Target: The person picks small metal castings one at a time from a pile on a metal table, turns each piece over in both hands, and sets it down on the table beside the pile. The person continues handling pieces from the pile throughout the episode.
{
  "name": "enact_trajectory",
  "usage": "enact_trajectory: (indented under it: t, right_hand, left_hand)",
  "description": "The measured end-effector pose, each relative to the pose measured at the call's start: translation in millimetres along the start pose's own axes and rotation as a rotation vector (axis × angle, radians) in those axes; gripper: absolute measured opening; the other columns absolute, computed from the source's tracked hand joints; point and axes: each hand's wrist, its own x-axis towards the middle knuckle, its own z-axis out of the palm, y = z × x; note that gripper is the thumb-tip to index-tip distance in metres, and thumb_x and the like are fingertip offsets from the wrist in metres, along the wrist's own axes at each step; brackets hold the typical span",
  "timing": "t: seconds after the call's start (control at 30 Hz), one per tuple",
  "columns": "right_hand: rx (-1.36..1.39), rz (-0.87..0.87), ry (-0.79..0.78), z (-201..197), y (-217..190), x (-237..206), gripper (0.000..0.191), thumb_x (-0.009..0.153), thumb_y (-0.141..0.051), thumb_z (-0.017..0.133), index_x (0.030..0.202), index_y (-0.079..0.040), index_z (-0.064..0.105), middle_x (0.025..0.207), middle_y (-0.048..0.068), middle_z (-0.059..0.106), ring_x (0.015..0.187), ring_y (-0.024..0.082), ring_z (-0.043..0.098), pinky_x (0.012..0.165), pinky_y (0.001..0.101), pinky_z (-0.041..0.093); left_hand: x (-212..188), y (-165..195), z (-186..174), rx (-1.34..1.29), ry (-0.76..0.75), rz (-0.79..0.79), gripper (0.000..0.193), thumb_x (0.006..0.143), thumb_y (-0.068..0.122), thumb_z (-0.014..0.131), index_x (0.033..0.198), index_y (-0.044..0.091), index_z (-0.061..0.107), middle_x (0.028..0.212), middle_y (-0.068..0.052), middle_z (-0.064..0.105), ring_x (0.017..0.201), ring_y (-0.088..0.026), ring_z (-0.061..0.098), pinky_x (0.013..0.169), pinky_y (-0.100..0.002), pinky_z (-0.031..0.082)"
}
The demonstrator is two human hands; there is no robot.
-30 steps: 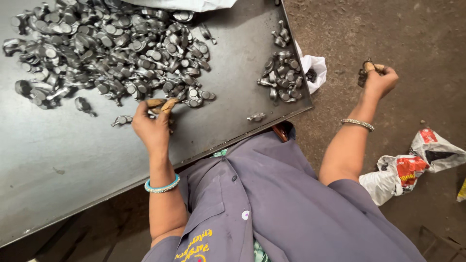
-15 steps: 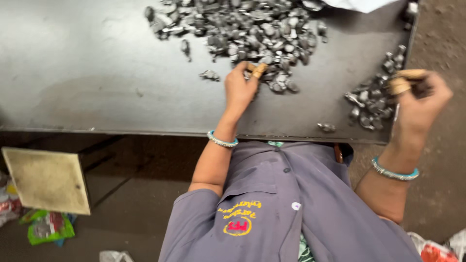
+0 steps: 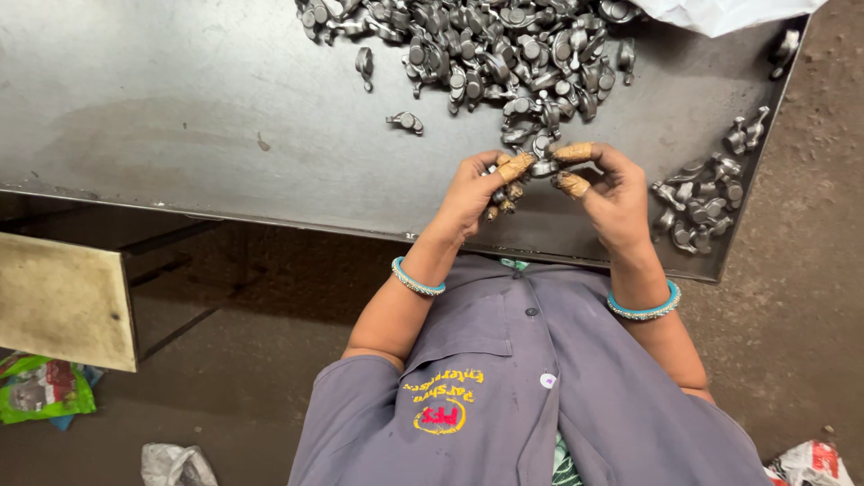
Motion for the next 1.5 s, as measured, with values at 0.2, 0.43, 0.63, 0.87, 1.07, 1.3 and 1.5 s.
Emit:
enact_trajectory:
  t: [0.2, 0.43, 0.63, 0.87, 1.07, 1.3, 1.5]
  right_hand:
    - [0.219, 0.100, 0.011, -30, 27, -8, 0.025, 0.099, -0.005, 0.073, 0.121, 0.005, 0.068, 0.105, 0.006, 0.069, 0.088, 0.013, 0.066, 0.075, 0.0266, 0.057]
    - [0.124, 0.200, 0.005, -33, 25, -21, 0.024, 0.093, -0.007, 0.075, 0.113, 0.006, 0.070, 0.096, 0.008, 0.071, 0.076, 0.011, 0.064, 0.063, 0.0245, 0.052]
    - [-0.690, -0.114, 0.107, -1, -2, -5, 0.031, 0.081, 0.003, 0.079, 0.110, 0.003, 0.069, 0.106, 0.012, 0.066, 0.095, 0.022, 0.065, 0.080, 0.0304, 0.056]
    - [-1.231, -0.410, 0.148, 19, 9, 16, 0.039, 0.071, 0.002, 0.085, 0.104, -0.001, 0.064, 0.099, 0.012, 0.066, 0.093, 0.034, 0.058, 0.079, 0.0442, 0.052]
    - [-0.667, 0.107, 0.254, -13, 24, 10, 0.032, 0.085, -0.003, 0.087, 0.110, -0.002, 0.066, 0.099, 0.007, 0.072, 0.082, 0.021, 0.062, 0.070, 0.0322, 0.051]
    - [0.694, 0.302, 0.119, -59, 37, -8, 0.035, 0.096, -0.017, 0.077, 0.126, -0.003, 0.065, 0.107, 0.009, 0.071, 0.093, 0.022, 0.068, 0.073, 0.0320, 0.057]
    - [0.690, 0.321, 0.093, -66, 38, -12, 0.041, 0.098, -0.026, 0.074, 0.128, 0.000, 0.065, 0.105, 0.012, 0.072, 0.089, 0.023, 0.068, 0.072, 0.0337, 0.057]
  left_hand:
    - [4, -7, 6, -0.202, -0.192, -0.381, 0.024, 0.097, 0.027, 0.068, 0.104, 0.004, 0.069, 0.083, -0.002, 0.072, 0.062, -0.008, 0.066, 0.051, -0.025, 0.054]
    - [2, -14, 15, -0.192, -0.245, -0.412, 0.040, 0.102, 0.042, 0.063, 0.105, 0.002, 0.065, 0.081, -0.007, 0.071, 0.060, -0.012, 0.067, 0.050, -0.026, 0.055]
    - [-2, 7, 14, -0.147, -0.178, -0.233, 0.046, 0.100, 0.050, 0.056, 0.105, 0.005, 0.067, 0.080, -0.008, 0.073, 0.059, -0.012, 0.070, 0.037, -0.019, 0.045]
    - [-12, 33, 2, -0.034, -0.055, -0.003, 0.039, 0.103, 0.030, 0.065, 0.132, 0.004, 0.066, 0.086, -0.004, 0.072, 0.065, -0.007, 0.067, 0.044, -0.018, 0.045]
    - [-23, 39, 1, 0.095, 0.050, 0.065, 0.061, 0.086, 0.009, 0.081, 0.144, 0.006, 0.061, 0.078, 0.004, 0.063, 0.060, -0.003, 0.060, 0.041, -0.016, 0.037]
    - [-20, 35, 0, 0.099, 0.050, 0.069, 0.073, 0.080, 0.001, 0.084, 0.147, -0.003, 0.055, 0.076, 0.002, 0.063, 0.060, -0.006, 0.061, 0.044, -0.019, 0.040]
    - [-22, 37, -3, 0.111, 0.004, 0.006, 0.077, 0.081, 0.004, 0.083, 0.151, -0.003, 0.050, 0.076, 0.000, 0.065, 0.058, -0.008, 0.062, 0.040, -0.019, 0.039]
